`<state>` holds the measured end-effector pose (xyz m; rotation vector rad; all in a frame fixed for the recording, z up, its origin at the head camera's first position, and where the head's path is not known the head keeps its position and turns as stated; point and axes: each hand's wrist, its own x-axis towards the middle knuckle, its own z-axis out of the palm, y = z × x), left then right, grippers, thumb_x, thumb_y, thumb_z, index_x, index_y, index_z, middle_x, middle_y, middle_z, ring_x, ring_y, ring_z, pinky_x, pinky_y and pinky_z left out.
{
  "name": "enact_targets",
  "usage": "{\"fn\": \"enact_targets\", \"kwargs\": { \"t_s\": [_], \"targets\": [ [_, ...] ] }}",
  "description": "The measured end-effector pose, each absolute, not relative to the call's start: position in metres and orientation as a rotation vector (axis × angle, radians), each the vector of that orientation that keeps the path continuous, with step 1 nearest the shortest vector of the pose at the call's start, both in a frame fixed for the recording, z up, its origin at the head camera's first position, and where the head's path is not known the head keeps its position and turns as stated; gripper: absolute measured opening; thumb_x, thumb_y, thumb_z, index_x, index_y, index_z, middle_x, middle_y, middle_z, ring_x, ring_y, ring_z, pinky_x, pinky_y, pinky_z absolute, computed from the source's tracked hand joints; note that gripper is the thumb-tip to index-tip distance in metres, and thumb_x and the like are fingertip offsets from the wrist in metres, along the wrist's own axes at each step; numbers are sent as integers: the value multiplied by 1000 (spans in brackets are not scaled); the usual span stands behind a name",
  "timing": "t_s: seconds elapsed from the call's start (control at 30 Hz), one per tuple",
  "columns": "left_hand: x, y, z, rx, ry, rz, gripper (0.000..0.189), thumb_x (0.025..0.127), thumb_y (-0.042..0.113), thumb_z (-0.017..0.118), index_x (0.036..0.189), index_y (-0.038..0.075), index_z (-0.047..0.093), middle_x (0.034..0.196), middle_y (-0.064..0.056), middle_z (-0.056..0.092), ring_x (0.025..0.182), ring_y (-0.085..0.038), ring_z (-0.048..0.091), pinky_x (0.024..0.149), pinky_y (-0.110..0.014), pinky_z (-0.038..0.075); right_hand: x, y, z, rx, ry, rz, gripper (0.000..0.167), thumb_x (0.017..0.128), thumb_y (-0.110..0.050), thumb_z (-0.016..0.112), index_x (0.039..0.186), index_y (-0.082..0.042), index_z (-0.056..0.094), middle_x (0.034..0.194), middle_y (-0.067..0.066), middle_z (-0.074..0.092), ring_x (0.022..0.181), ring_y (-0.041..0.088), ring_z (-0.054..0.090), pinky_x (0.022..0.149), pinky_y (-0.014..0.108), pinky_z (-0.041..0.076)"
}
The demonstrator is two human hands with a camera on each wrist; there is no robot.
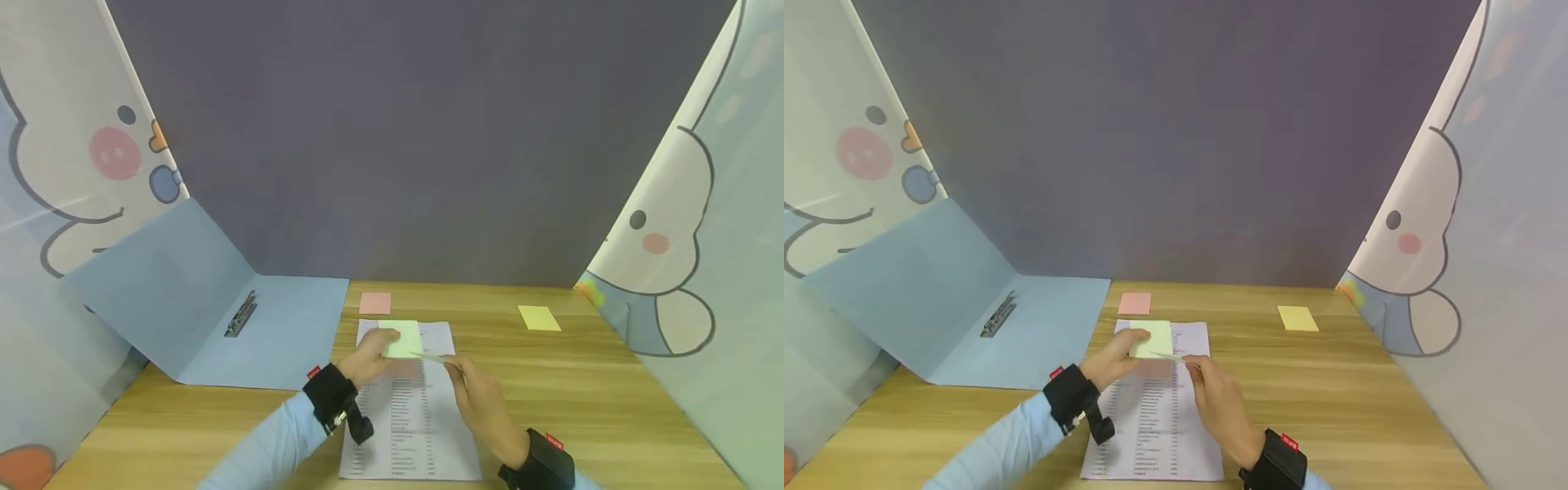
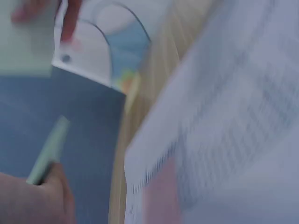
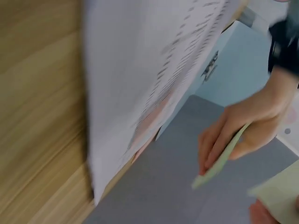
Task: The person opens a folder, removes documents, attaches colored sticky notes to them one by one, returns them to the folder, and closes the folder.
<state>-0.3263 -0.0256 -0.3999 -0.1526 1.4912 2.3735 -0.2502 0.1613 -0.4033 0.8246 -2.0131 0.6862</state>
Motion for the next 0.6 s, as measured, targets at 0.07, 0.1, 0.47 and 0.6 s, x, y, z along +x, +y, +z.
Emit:
{"fn": "enact_targets", "kwargs": {
  "t_s": [0.07,0.1,0.47,0.6],
  "targets": [
    [-349,-29,-395,-191,1713,2299,41,92,4,47,128,-11,35,125,-22,41,114,-32,43,103,-45,34,-250,163,-405,826,-1996,677,7,83,2,60,90,4,58,79,13,67,69,20,67,62,17,51],
    [-360,-31,-393,-207,1807,2268,42,91,4,48,129,-10,35,127,-24,40,116,-34,41,102,-45,36,-249,164,-406,825,-1990,671,7,87,-3,57,88,5,58,76,12,66,65,18,66,59,15,50],
    [-499,-33,-506,-300,1995,2204,74,80,-9,44,145,0,8,146,-21,18,108,-33,40,70,-33,47,-204,176,-403,740,-2146,661,26,63,10,73,82,-2,62,75,8,68,63,13,67,58,7,47],
    [-531,-32,-552,-277,2099,2132,73,86,-1,43,145,0,-1,148,-24,7,124,-38,31,77,-37,47,-194,180,-400,673,-2177,675,31,60,12,74,83,-5,62,77,5,69,63,13,67,57,6,47]
  ]
}}
